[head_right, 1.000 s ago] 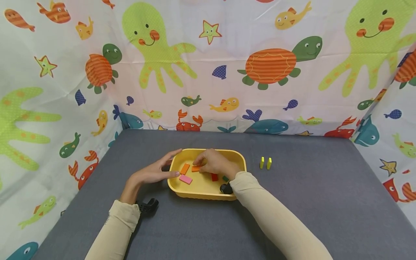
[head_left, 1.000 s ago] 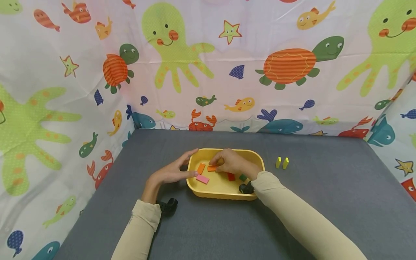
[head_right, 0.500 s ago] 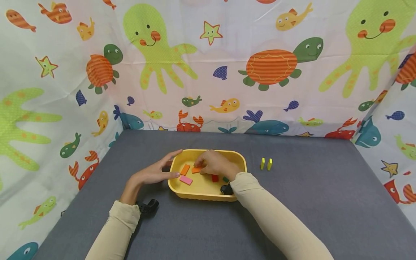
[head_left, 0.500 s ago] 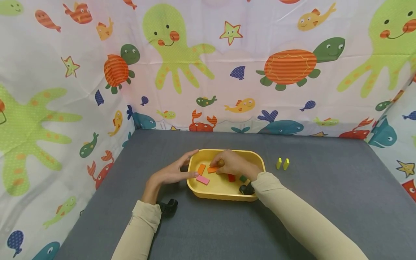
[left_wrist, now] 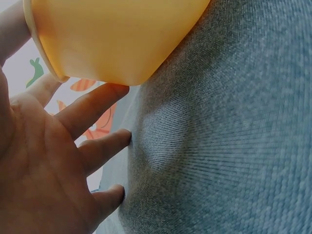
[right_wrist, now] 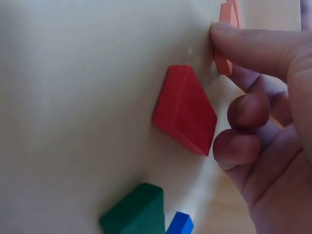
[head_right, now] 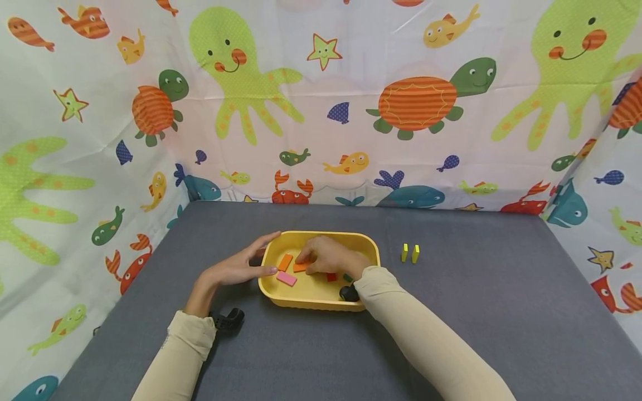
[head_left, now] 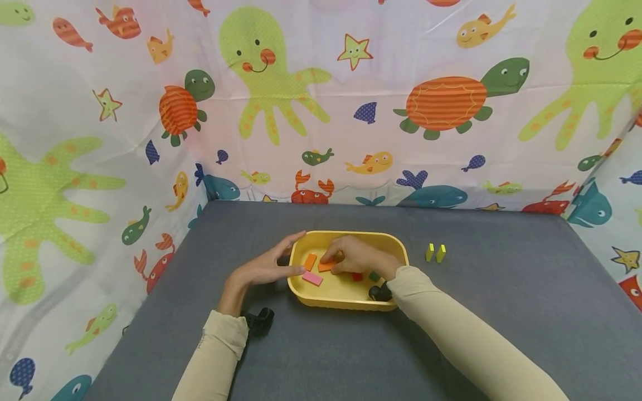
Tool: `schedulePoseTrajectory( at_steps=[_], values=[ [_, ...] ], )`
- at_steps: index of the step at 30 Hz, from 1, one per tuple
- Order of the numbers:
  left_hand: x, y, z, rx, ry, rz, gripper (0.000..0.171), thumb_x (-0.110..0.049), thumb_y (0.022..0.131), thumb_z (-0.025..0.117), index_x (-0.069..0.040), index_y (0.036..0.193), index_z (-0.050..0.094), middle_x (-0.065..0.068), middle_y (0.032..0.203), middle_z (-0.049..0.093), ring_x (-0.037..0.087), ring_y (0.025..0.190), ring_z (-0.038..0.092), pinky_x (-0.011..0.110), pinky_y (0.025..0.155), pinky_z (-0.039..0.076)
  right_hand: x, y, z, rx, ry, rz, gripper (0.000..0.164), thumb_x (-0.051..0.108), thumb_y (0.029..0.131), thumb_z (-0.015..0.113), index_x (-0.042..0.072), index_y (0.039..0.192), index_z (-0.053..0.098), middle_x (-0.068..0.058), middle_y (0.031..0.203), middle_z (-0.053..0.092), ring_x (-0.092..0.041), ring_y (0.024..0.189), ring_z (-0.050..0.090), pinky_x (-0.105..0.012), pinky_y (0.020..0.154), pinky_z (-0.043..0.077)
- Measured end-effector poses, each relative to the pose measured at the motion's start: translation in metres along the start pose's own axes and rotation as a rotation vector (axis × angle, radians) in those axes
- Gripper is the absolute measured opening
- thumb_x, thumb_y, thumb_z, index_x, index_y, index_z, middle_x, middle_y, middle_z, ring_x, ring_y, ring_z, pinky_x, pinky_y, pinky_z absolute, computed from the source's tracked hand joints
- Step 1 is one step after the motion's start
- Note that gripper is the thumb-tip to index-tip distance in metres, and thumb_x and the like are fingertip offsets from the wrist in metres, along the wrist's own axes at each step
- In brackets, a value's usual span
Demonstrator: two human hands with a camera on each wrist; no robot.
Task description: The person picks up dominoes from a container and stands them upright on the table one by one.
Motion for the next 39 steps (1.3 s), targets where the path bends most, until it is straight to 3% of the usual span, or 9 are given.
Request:
schedulePoseTrajectory(
  at_steps=[11,20,27,35,39],
  values=[
    [-0.002,0.0,0.0,0.0,-0.015,0.016,0.083,-0.048,0.084,0.069,-0.046,0.149,0.017,-0.002,0.155,0.03,0.028,0.141,0.035,0.062,0.11,0.031,0.001,-0.001,-0.002,0.027,-0.041,-0.001,0.028,0.011,0.084,0.074,0.012,0.111,0.073,-0.002,0.105,0.068,-0.015,0.092,0.057,-0.034,0.091,0.049],
    [-0.005,0.001,0.001,-0.003,-0.007,0.018,0.083,-0.044,0.086,0.069,-0.044,0.15,0.017,0.0,0.156,0.029,0.03,0.141,0.035,0.063,0.11,0.03,0.003,-0.017,-0.023,0.059,0.001,0.02,0.026,0.014,0.087,0.071,0.012,0.113,0.071,-0.003,0.109,0.067,-0.018,0.095,0.056,-0.033,0.088,0.049],
    [0.001,0.002,0.002,-0.022,0.001,-0.016,0.08,-0.041,0.086,0.069,-0.05,0.147,0.018,-0.004,0.154,0.031,0.027,0.141,0.036,0.061,0.111,0.03,0.008,-0.04,-0.052,-0.056,0.079,0.004,0.025,0.02,0.089,0.07,0.02,0.114,0.07,0.002,0.106,0.065,-0.017,0.071,0.052,-0.025,0.062,0.045],
    [0.002,0.0,0.003,-0.018,0.004,-0.017,0.084,-0.048,0.083,0.07,-0.048,0.148,0.017,-0.004,0.154,0.032,0.027,0.141,0.035,0.062,0.11,0.031,-0.004,-0.077,-0.072,-0.214,0.216,0.043,0.028,0.029,0.09,0.069,0.027,0.117,0.067,0.003,0.107,0.064,-0.02,0.076,0.058,-0.025,0.069,0.05],
    [-0.002,0.0,0.001,-0.011,0.008,-0.01,0.085,-0.05,0.082,0.07,-0.047,0.149,0.017,-0.003,0.155,0.03,0.028,0.142,0.034,0.063,0.11,0.031,-0.01,-0.097,-0.083,-0.309,0.232,0.065,0.028,0.035,0.089,0.068,0.032,0.117,0.066,0.003,0.102,0.062,-0.022,0.071,0.054,-0.024,0.061,0.046]
  ],
)
Point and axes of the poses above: each hand's wrist, its own y-axis towards the middle knuckle, its own z-axis out of the palm, x = y × z, the point moved 6 cm from there along y, towards the middle knuckle
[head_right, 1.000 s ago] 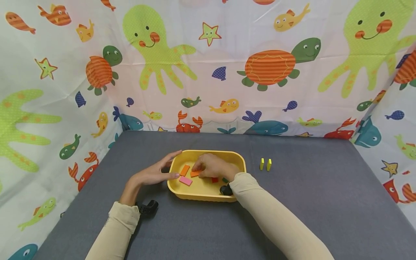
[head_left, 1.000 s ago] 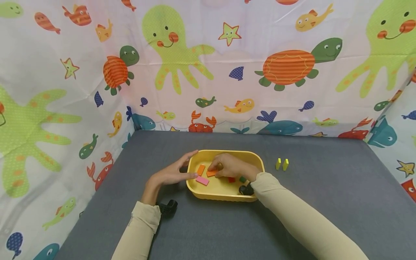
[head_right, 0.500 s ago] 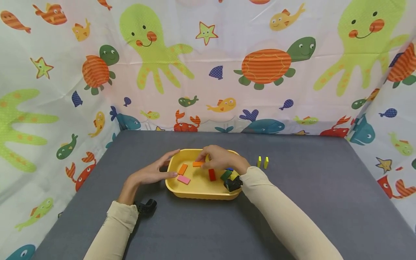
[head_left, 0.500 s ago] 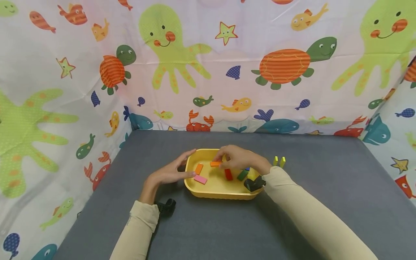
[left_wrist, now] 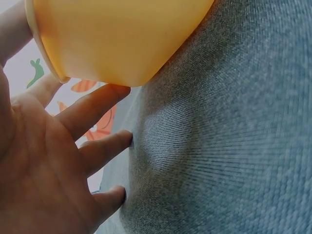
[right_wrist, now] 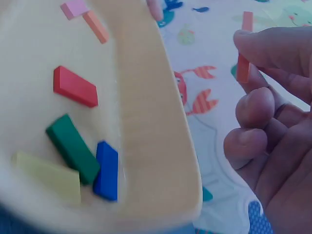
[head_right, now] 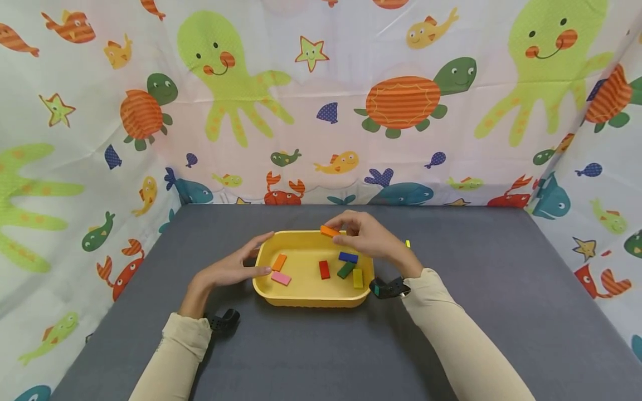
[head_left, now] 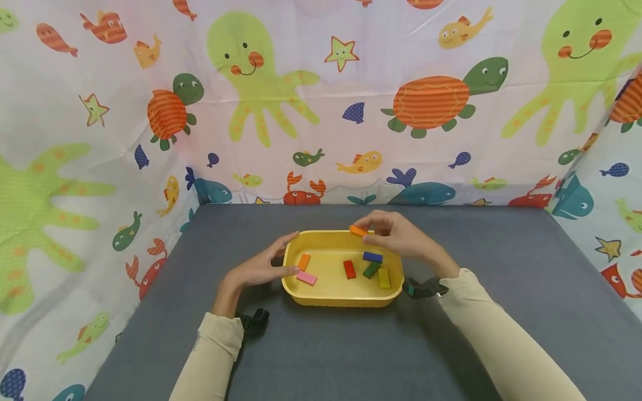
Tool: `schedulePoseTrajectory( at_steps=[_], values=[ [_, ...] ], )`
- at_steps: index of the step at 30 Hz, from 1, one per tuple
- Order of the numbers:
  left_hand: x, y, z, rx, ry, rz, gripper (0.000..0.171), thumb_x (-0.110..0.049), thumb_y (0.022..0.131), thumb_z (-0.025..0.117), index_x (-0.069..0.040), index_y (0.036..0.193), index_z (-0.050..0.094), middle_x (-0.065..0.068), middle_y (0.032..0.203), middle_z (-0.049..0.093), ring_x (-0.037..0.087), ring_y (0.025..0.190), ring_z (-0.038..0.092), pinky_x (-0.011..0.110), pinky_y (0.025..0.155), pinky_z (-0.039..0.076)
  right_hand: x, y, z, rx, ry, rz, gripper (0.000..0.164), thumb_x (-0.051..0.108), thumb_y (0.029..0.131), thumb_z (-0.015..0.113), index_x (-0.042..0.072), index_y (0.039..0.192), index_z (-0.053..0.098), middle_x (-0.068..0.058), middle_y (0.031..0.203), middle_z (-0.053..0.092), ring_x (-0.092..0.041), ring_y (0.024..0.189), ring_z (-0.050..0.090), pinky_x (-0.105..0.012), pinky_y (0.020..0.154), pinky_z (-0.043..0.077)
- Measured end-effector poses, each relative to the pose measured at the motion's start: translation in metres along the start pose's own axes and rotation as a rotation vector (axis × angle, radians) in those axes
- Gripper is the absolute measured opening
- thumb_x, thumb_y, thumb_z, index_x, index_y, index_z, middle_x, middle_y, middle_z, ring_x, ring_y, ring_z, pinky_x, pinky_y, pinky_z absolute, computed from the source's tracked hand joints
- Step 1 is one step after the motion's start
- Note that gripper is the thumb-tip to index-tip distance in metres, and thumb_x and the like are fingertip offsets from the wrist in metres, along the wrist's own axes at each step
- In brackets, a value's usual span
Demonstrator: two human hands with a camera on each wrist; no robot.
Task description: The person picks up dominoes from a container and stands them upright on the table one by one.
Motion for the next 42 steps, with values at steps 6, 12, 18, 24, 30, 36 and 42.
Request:
schedulePoseTrajectory(
  at_steps=[6,12,18,24,30,36,42],
  values=[
    [0.0,0.0,-0.002,-0.007,0.014,-0.005,0.084,-0.051,0.082,0.07,-0.049,0.148,0.017,-0.002,0.156,0.029,0.029,0.142,0.034,0.064,0.109,0.031,-0.013,-0.019,-0.019,-0.091,-0.002,0.027,0.028,0.029,0.091,0.067,0.03,0.119,0.066,0.001,0.109,0.062,-0.023,0.069,0.05,-0.024,0.055,0.04],
    [0.003,0.002,0.0,-0.007,0.012,-0.004,0.081,-0.048,0.084,0.069,-0.051,0.146,0.017,-0.004,0.156,0.028,0.028,0.143,0.033,0.063,0.11,0.031,-0.033,-0.041,-0.036,-0.168,0.019,0.103,0.032,0.034,0.089,0.068,0.029,0.121,0.065,-0.001,0.114,0.06,-0.025,0.068,0.051,-0.025,0.049,0.04],
    [0.004,0.002,0.001,-0.007,0.002,-0.006,0.082,-0.05,0.083,0.07,-0.051,0.146,0.017,-0.004,0.156,0.028,0.028,0.143,0.032,0.064,0.11,0.03,-0.057,-0.064,-0.053,-0.287,0.071,0.14,0.033,0.03,0.09,0.068,0.024,0.122,0.064,0.0,0.117,0.064,-0.026,0.081,0.058,-0.027,0.057,0.047],
    [0.003,0.003,0.001,-0.001,-0.005,-0.001,0.084,-0.051,0.082,0.07,-0.05,0.147,0.016,-0.003,0.156,0.027,0.029,0.143,0.032,0.064,0.11,0.03,-0.084,-0.087,-0.071,-0.423,0.121,0.16,0.04,0.027,0.091,0.067,0.015,0.128,0.06,0.006,0.114,0.064,-0.014,0.077,0.06,-0.028,0.056,0.047],
    [0.003,0.002,0.001,-0.004,-0.013,0.001,0.084,-0.049,0.082,0.07,-0.05,0.147,0.016,-0.004,0.157,0.027,0.029,0.143,0.032,0.064,0.11,0.03,-0.117,-0.105,-0.075,-0.474,0.097,0.202,0.043,0.027,0.092,0.066,0.006,0.128,0.057,0.012,0.106,0.06,-0.01,0.065,0.054,-0.029,0.053,0.045],
    [0.004,0.0,0.0,-0.007,-0.003,-0.009,0.086,-0.053,0.081,0.07,-0.05,0.147,0.016,-0.003,0.156,0.027,0.029,0.143,0.033,0.064,0.11,0.03,-0.14,-0.115,-0.068,-0.439,0.058,0.223,0.042,0.028,0.091,0.067,0.004,0.125,0.058,0.013,0.099,0.059,-0.006,0.058,0.051,-0.026,0.051,0.045],
    [0.004,0.002,0.001,-0.009,0.004,-0.007,0.085,-0.053,0.081,0.07,-0.052,0.146,0.016,-0.002,0.155,0.029,0.029,0.141,0.034,0.063,0.109,0.033,-0.151,-0.12,-0.067,-0.417,0.052,0.212,0.043,0.025,0.091,0.067,0.001,0.125,0.057,0.011,0.1,0.062,-0.008,0.061,0.057,-0.025,0.054,0.048]
  ],
)
Point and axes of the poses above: each hand's wrist, its own y-axis towards the middle knuckle, its own z-axis out of the palm, x = y × z, the point moved 6 cm from there along y, towards the middle knuckle
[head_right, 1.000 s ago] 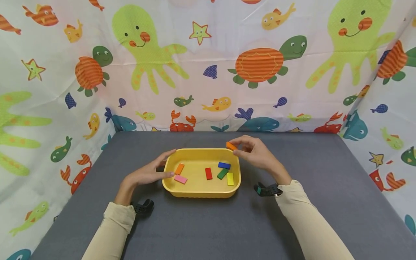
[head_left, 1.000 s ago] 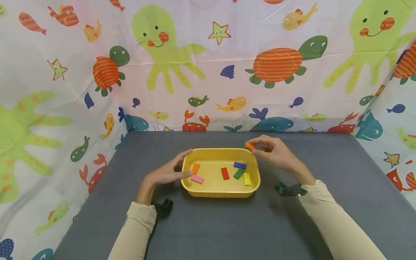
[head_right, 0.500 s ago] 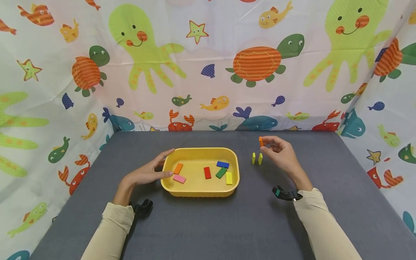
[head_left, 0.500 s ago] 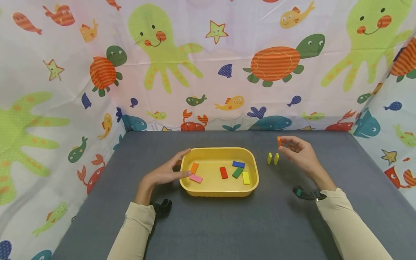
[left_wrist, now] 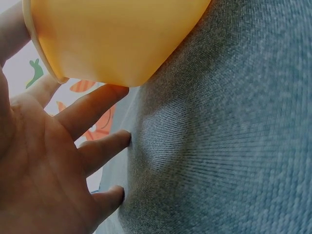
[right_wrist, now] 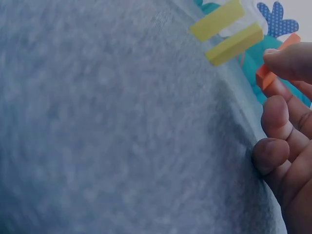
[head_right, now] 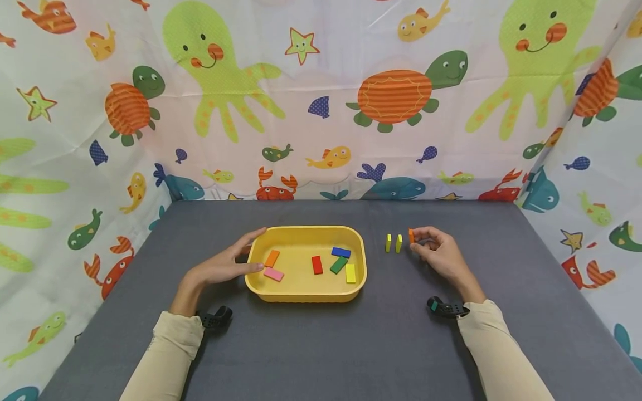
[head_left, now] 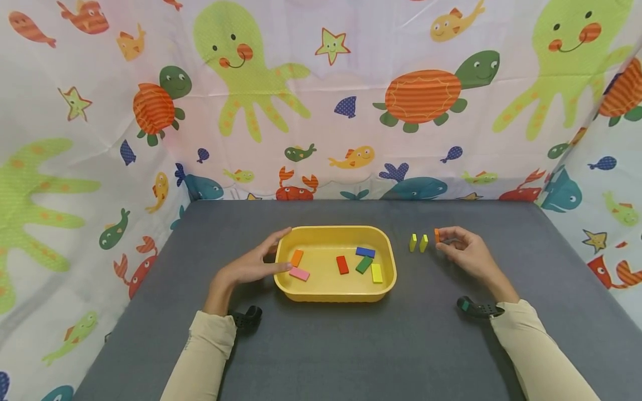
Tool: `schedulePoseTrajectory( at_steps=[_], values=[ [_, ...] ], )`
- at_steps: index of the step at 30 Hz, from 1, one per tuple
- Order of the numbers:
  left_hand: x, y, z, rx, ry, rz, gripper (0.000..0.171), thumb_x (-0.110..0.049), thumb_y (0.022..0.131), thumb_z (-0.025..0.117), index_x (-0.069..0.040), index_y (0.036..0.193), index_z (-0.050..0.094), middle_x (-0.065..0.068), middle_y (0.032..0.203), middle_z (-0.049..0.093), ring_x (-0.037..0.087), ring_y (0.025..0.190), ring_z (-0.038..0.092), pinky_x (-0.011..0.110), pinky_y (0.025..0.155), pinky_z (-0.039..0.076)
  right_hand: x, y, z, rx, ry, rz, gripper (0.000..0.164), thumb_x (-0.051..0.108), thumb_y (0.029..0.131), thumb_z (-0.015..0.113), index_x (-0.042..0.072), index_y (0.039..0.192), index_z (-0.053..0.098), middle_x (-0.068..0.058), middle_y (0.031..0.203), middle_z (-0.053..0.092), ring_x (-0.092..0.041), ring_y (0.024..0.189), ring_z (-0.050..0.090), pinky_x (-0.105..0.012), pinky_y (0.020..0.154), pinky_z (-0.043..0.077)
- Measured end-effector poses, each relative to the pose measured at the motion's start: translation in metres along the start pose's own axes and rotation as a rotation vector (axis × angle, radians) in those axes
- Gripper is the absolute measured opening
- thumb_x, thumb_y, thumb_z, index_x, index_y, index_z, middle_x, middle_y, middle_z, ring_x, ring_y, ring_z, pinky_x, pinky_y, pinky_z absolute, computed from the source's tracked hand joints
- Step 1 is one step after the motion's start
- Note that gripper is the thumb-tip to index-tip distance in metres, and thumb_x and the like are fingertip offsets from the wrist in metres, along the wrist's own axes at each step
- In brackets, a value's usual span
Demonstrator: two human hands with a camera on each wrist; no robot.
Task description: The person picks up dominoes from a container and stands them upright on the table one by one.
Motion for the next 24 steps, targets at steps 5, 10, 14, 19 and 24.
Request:
schedulePoseTrajectory(
  at_steps=[5,10,14,19,24],
  values=[
    [0.0002,-0.0002,-0.0008,-0.003,-0.004,0.006,0.085,-0.051,0.082,0.07,-0.051,0.147,0.016,-0.002,0.155,0.028,0.029,0.141,0.035,0.063,0.109,0.033,-0.0033,0.0016,0.0006,0.041,-0.051,0.028,0.041,0.026,0.09,0.068,0.004,0.123,0.058,0.013,0.097,0.061,-0.009,0.061,0.057,-0.026,0.055,0.048],
    [-0.0001,-0.0005,-0.0004,0.0,-0.014,0.011,0.085,-0.05,0.082,0.07,-0.05,0.148,0.015,-0.003,0.156,0.026,0.029,0.143,0.033,0.062,0.109,0.032,-0.0029,0.0035,0.0022,0.082,-0.076,0.073,0.039,0.026,0.089,0.069,0.006,0.121,0.058,-0.005,0.094,0.066,-0.012,0.061,0.058,-0.027,0.053,0.047],
    [-0.0009,-0.0007,-0.0005,0.0,-0.019,0.003,0.085,-0.051,0.082,0.07,-0.051,0.147,0.015,-0.003,0.157,0.025,0.029,0.143,0.032,0.063,0.109,0.032,-0.0024,0.0044,0.0029,0.089,-0.087,0.071,0.038,0.023,0.089,0.07,0.003,0.12,0.058,-0.016,0.094,0.066,-0.011,0.06,0.056,-0.026,0.051,0.045],
    [-0.0017,-0.0007,-0.0008,0.001,-0.023,-0.001,0.085,-0.05,0.082,0.07,-0.051,0.147,0.016,-0.003,0.157,0.026,0.03,0.143,0.032,0.063,0.109,0.031,-0.006,0.0044,0.006,0.102,-0.105,0.095,0.034,0.023,0.089,0.069,0.007,0.117,0.059,-0.011,0.081,0.064,-0.008,0.055,0.051,-0.026,0.049,0.043],
    [-0.001,-0.0003,-0.0003,0.004,-0.014,-0.005,0.085,-0.052,0.081,0.07,-0.052,0.146,0.016,-0.004,0.156,0.026,0.03,0.143,0.032,0.064,0.109,0.031,-0.0102,0.0048,0.0085,0.11,-0.124,0.119,0.033,0.022,0.089,0.069,0.008,0.117,0.058,-0.005,0.073,0.061,-0.007,0.055,0.049,-0.027,0.049,0.044]
  ],
)
Point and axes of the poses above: each hand's wrist, its own y-axis towards the middle knuckle, its own z-axis out of the palm, x = y × z, the point moved 6 cm from there along y, towards the middle knuckle
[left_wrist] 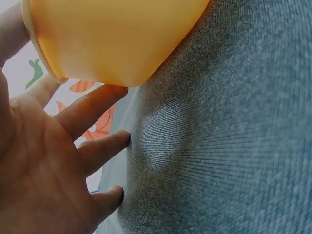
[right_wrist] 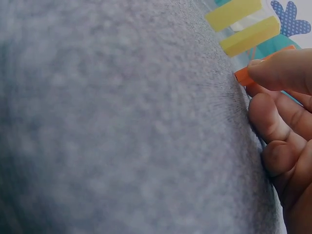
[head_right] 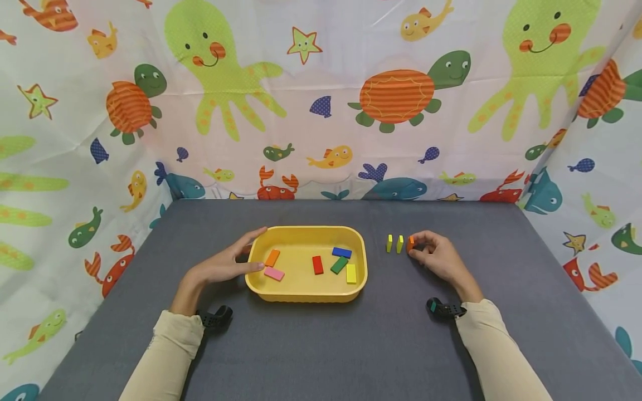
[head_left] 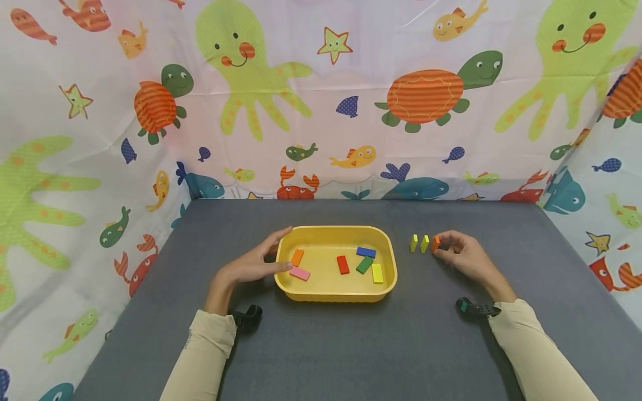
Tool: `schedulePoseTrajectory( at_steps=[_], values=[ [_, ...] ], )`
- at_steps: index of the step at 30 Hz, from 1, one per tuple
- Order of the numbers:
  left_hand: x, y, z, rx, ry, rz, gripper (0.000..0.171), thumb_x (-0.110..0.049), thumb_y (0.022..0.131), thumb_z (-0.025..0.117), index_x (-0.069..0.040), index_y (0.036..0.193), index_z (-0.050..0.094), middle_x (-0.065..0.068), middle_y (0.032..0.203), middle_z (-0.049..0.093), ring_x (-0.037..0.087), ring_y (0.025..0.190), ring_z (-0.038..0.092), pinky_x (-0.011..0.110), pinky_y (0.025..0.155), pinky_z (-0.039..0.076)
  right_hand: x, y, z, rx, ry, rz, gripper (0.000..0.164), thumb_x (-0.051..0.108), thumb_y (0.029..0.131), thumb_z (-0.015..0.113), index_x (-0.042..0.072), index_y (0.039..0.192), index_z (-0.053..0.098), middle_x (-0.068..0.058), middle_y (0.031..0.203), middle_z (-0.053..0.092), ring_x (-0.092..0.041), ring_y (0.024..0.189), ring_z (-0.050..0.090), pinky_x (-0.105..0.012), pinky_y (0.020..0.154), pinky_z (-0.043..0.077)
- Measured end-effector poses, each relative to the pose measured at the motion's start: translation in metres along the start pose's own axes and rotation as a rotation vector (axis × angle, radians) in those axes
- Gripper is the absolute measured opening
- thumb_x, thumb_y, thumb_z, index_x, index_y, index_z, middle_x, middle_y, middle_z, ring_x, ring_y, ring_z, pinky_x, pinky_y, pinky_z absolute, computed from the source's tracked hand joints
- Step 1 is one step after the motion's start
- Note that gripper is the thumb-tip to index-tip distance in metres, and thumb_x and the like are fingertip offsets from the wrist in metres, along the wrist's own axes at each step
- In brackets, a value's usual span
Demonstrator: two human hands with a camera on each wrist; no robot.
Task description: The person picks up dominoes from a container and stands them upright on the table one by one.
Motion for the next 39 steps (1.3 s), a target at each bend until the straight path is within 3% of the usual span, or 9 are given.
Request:
schedulePoseTrajectory(
  at_steps=[8,14,16,20,27,32,36,39],
  values=[
    [0.0,0.0,0.0,0.005,-0.007,0.011,0.085,-0.051,0.082,0.07,-0.05,0.147,0.016,-0.005,0.157,0.025,0.03,0.144,0.03,0.064,0.109,0.031,0.001,-0.001,0.0,-0.004,0.005,-0.015,0.034,0.02,0.089,0.069,0.008,0.119,0.058,-0.006,0.074,0.06,-0.006,0.054,0.048,-0.026,0.049,0.044],
    [-0.001,0.0,-0.001,0.004,-0.003,0.012,0.085,-0.054,0.08,0.07,-0.053,0.146,0.016,-0.006,0.156,0.026,0.029,0.142,0.032,0.065,0.109,0.031,0.006,-0.003,-0.004,-0.018,0.026,-0.057,0.047,0.029,0.088,0.071,0.01,0.127,0.054,-0.016,0.117,0.061,-0.013,0.053,0.05,-0.027,0.052,0.046],
    [-0.001,-0.001,-0.002,0.001,-0.005,0.012,0.085,-0.054,0.08,0.07,-0.054,0.145,0.017,-0.007,0.156,0.025,0.029,0.143,0.031,0.066,0.109,0.03,0.008,-0.003,-0.007,-0.017,0.044,-0.062,0.051,0.032,0.088,0.071,0.01,0.13,0.053,-0.015,0.123,0.059,-0.016,0.054,0.051,-0.028,0.052,0.046],
    [0.0,-0.001,-0.002,0.004,-0.025,0.016,0.085,-0.051,0.08,0.071,-0.053,0.146,0.017,-0.008,0.157,0.024,0.029,0.144,0.029,0.066,0.11,0.028,0.014,-0.003,-0.012,-0.031,0.073,-0.073,0.055,0.032,0.087,0.071,0.008,0.132,0.052,-0.011,0.121,0.061,-0.017,0.053,0.048,-0.028,0.054,0.044],
    [-0.001,-0.002,0.003,0.028,-0.075,0.01,0.086,-0.042,0.084,0.071,-0.049,0.148,0.015,-0.003,0.156,0.026,0.03,0.142,0.03,0.066,0.111,0.026,0.04,0.0,-0.014,-0.051,0.088,-0.033,0.051,0.038,0.086,0.071,0.02,0.13,0.054,-0.008,0.128,0.059,-0.019,0.056,0.047,-0.031,0.055,0.041],
    [0.0,0.0,0.003,0.012,-0.059,0.013,0.085,-0.044,0.083,0.07,-0.049,0.148,0.016,-0.006,0.156,0.026,0.03,0.143,0.029,0.067,0.109,0.028,0.069,0.006,-0.011,-0.044,0.077,-0.08,0.047,0.04,0.085,0.072,0.025,0.126,0.056,-0.003,0.124,0.061,-0.017,0.055,0.044,-0.032,0.051,0.038],
    [-0.001,0.0,0.001,0.003,-0.033,-0.003,0.085,-0.049,0.081,0.071,-0.053,0.146,0.016,-0.008,0.157,0.025,0.029,0.144,0.028,0.067,0.109,0.028,0.09,0.012,-0.003,-0.016,0.094,-0.129,0.042,0.039,0.085,0.072,0.026,0.123,0.058,0.003,0.117,0.063,-0.029,0.057,0.047,-0.034,0.047,0.044],
    [0.0,0.0,0.0,-0.001,-0.016,-0.016,0.085,-0.052,0.08,0.071,-0.055,0.145,0.016,-0.008,0.157,0.024,0.029,0.144,0.029,0.066,0.11,0.028,0.105,0.017,0.006,0.014,0.11,-0.163,0.04,0.036,0.086,0.072,0.025,0.122,0.06,-0.001,0.117,0.064,-0.033,0.056,0.047,-0.035,0.042,0.044]
  ],
)
Point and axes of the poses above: each hand's wrist, its own y-axis towards the middle knuckle, its own z-axis out of the palm, x = y × z, the point moved 6 cm from there along y, towards the middle knuckle
